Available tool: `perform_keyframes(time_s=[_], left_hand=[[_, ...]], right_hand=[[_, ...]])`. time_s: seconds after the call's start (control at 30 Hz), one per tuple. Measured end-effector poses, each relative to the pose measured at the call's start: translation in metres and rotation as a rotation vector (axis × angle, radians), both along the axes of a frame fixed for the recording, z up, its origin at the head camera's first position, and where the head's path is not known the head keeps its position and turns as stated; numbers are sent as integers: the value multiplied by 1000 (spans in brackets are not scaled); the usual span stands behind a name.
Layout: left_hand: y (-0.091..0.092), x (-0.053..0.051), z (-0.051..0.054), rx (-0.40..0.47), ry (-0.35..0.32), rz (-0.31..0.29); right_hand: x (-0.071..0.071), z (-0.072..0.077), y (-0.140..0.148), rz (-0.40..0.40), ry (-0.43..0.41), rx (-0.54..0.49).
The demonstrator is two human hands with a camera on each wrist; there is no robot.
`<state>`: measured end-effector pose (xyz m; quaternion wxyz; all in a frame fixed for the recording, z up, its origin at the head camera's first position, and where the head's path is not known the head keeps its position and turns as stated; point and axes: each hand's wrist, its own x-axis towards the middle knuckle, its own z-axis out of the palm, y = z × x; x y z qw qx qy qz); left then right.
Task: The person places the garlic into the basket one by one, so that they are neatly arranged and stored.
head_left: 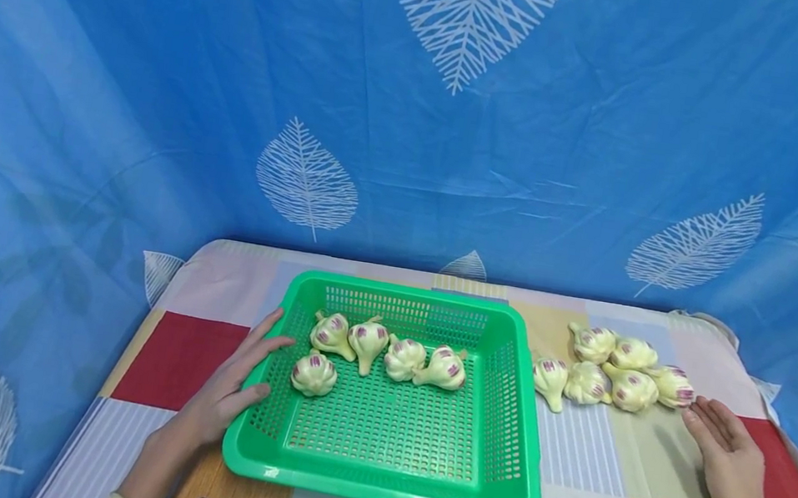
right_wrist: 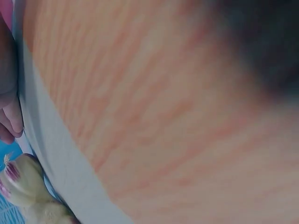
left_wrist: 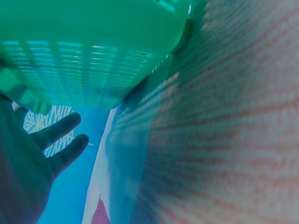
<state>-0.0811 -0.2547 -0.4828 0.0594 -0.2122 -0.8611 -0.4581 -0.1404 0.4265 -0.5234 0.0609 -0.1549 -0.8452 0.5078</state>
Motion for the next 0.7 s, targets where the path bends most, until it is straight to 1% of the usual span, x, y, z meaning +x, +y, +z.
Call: perform_keyframes(time_s=[0.03,0.2,0.3,0.37,0.53,0.6,0.63,0.7], left_hand=[[0,0,0,2,2,-1],[-1,0,-1,8,6,-8],[-1,0,0,5,-2,1],[-1,1,0,3,-7,5],[0,1,2,11,-15,1],[0,1,2,8,-15,2],[0,1,2,10,-14,3],[1,1,3,7,-14,2]], right_hand=[[-3,0,1,12,11,-13],[-17,2,5,62,34,1],[-25,2,5,88,52,22],[-31,2,4,101,74,19],[-43,1,3,112,103,-63],[-45,1,3,111,103,-98],[-46,2,3,109,96,-97],[-45,3,3,111,62,-47]])
